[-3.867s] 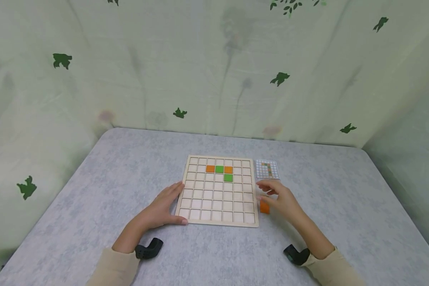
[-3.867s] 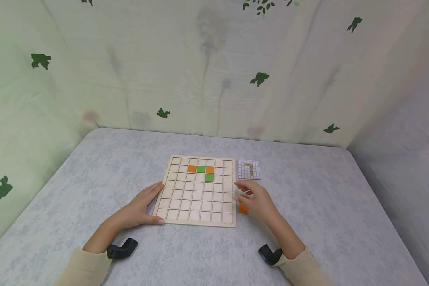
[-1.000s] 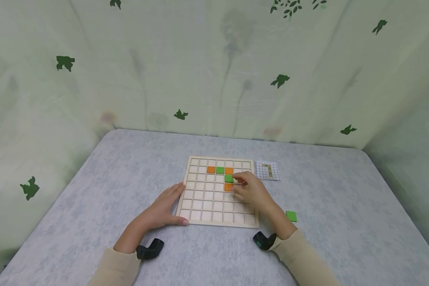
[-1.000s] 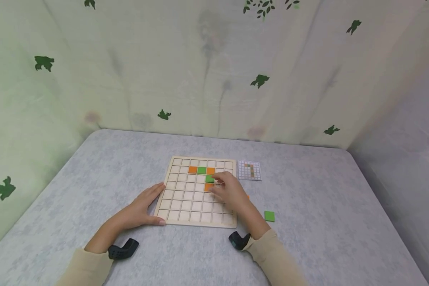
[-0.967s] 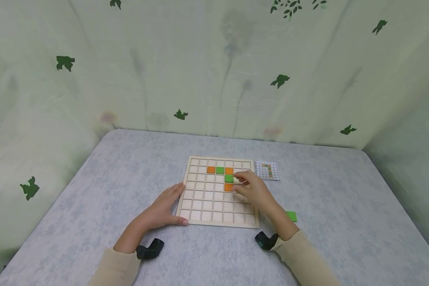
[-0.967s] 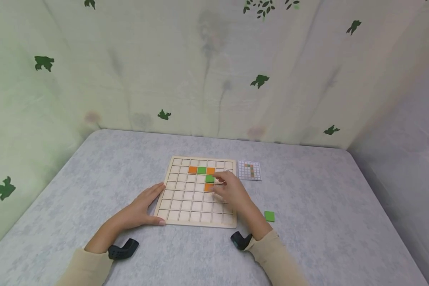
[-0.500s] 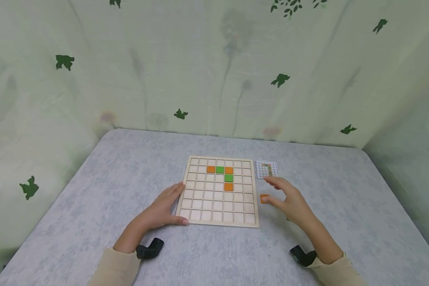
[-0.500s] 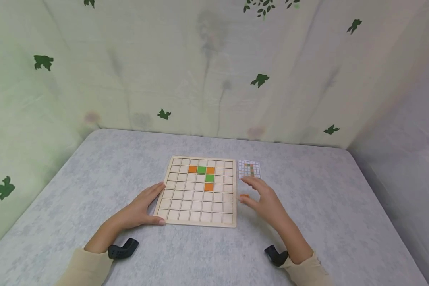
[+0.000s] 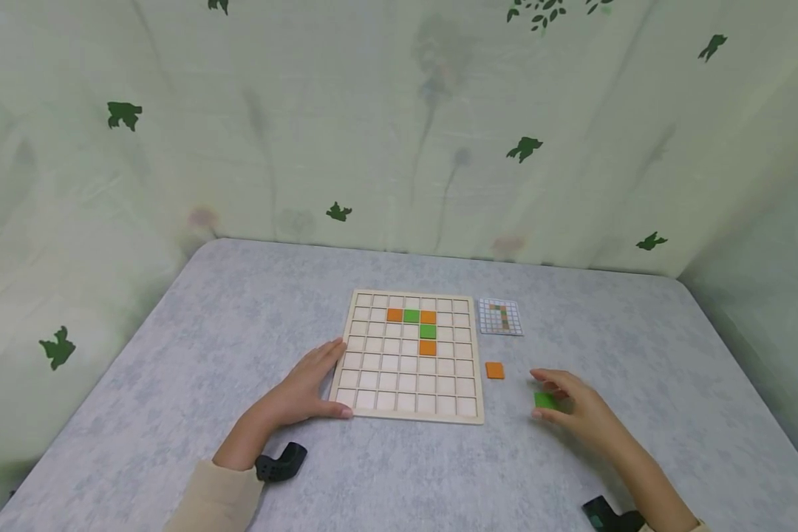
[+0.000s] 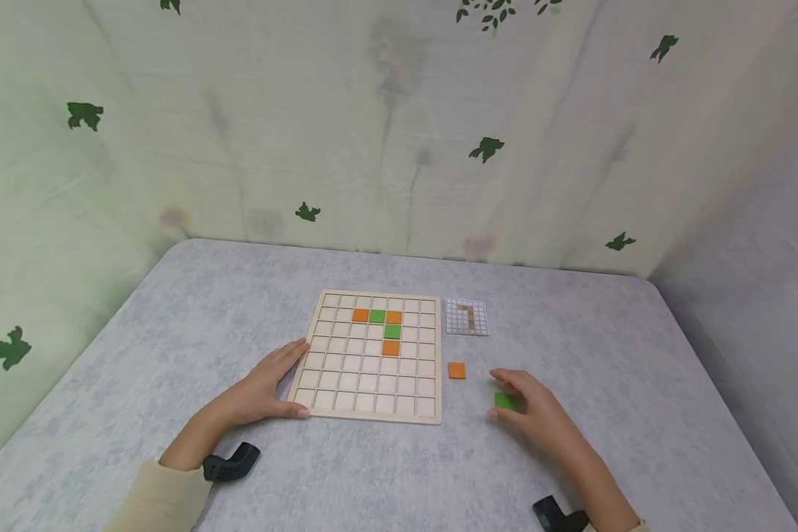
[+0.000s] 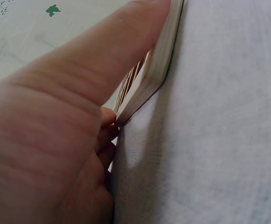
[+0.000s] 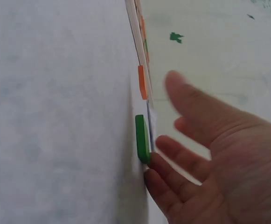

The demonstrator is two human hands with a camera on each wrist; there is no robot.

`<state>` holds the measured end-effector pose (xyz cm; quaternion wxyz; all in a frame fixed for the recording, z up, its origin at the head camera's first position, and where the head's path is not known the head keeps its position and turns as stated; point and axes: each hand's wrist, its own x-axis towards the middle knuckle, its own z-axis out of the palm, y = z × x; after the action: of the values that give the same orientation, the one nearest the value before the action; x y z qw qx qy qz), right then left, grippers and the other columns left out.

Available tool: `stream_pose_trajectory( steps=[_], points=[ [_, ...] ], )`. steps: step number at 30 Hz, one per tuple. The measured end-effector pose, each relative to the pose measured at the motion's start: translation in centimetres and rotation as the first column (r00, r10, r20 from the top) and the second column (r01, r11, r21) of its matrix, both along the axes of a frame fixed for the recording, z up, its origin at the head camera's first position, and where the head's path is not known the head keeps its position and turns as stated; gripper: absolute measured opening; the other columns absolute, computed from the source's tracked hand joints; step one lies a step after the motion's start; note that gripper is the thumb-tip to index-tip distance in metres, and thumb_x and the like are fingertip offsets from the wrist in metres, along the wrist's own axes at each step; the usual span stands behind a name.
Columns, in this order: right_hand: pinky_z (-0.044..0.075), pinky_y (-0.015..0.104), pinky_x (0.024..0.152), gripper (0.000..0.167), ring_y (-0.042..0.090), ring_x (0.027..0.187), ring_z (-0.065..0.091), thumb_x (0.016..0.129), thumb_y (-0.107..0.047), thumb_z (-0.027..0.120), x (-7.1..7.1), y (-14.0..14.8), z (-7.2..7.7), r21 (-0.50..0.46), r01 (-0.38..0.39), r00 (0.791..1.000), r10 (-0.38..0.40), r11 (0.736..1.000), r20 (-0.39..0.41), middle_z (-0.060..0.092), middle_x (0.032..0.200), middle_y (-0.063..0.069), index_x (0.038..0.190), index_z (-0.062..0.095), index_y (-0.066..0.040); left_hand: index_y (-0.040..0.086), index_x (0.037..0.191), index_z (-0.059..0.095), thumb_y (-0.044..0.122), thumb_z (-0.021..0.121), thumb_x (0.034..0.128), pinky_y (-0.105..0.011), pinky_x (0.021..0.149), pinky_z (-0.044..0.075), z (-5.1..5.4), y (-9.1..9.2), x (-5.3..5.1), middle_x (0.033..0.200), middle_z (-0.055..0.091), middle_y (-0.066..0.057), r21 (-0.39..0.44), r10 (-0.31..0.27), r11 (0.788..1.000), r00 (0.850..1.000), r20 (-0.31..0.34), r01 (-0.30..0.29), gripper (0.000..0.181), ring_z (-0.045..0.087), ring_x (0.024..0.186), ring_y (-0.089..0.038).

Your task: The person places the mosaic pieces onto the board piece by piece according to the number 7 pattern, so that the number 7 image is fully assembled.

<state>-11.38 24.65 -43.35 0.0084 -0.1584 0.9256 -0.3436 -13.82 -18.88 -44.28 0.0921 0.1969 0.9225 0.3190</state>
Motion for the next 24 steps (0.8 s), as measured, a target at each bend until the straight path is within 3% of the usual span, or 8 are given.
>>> stream_pose_trajectory(
  steps=[6,10,14,24],
  points=[
    [0.044,0.039,0.084,0.045,0.021,0.099,0.054,0.075,-0.024,0.073,0.5,1.2,-0.7,0.043,0.031,0.999,-0.032,0.999,0.038,0.055,0.111,0.004,0.115,0.059,-0.008,0.001,0.143,0.017,0.057,0.073,0.0604,-0.053,0.103,0.012,0.0,0.1,0.0,0.147,0.014,-0.016,0.001,0.001,1.000,1.000,-0.004,-0.001,0.114,0.009,0.133,-0.035],
    [0.048,0.033,0.076,0.031,0.018,0.091,0.053,0.076,-0.018,0.072,0.5,1.2,-0.5,0.060,0.032,0.998,-0.034,0.998,0.044,0.054,0.103,0.003,0.105,0.062,-0.009,0.002,0.143,0.017,0.057,0.073,0.0599,-0.053,0.103,0.012,-0.1,0.0,0.0,0.148,0.013,-0.015,-0.003,0.003,1.000,1.000,-0.002,-0.003,0.115,0.009,0.133,-0.034],
    [0.048,0.029,0.070,0.028,0.015,0.086,0.053,0.077,-0.016,0.071,0.4,0.9,0.0,0.067,0.023,0.999,-0.026,0.997,0.047,0.055,0.098,0.001,0.103,0.062,-0.008,0.002,0.143,0.016,0.058,0.073,0.0599,-0.052,0.104,0.012,-0.1,-0.1,0.0,0.148,0.013,-0.014,-0.002,0.003,1.000,1.000,0.002,-0.003,0.115,0.008,0.133,-0.033],
    [0.049,0.029,0.071,0.033,0.016,0.088,0.054,0.077,-0.006,0.070,-1.3,-2.3,2.2,-0.002,-0.071,0.991,0.071,0.997,-0.112,0.057,0.100,-0.002,0.109,0.060,-0.008,0.003,0.143,0.017,0.058,0.074,0.0589,-0.052,0.104,0.012,-0.1,-0.1,-0.1,0.148,0.013,-0.014,0.003,0.006,1.000,1.000,0.003,-0.006,0.116,0.008,0.133,-0.033]
  ],
)
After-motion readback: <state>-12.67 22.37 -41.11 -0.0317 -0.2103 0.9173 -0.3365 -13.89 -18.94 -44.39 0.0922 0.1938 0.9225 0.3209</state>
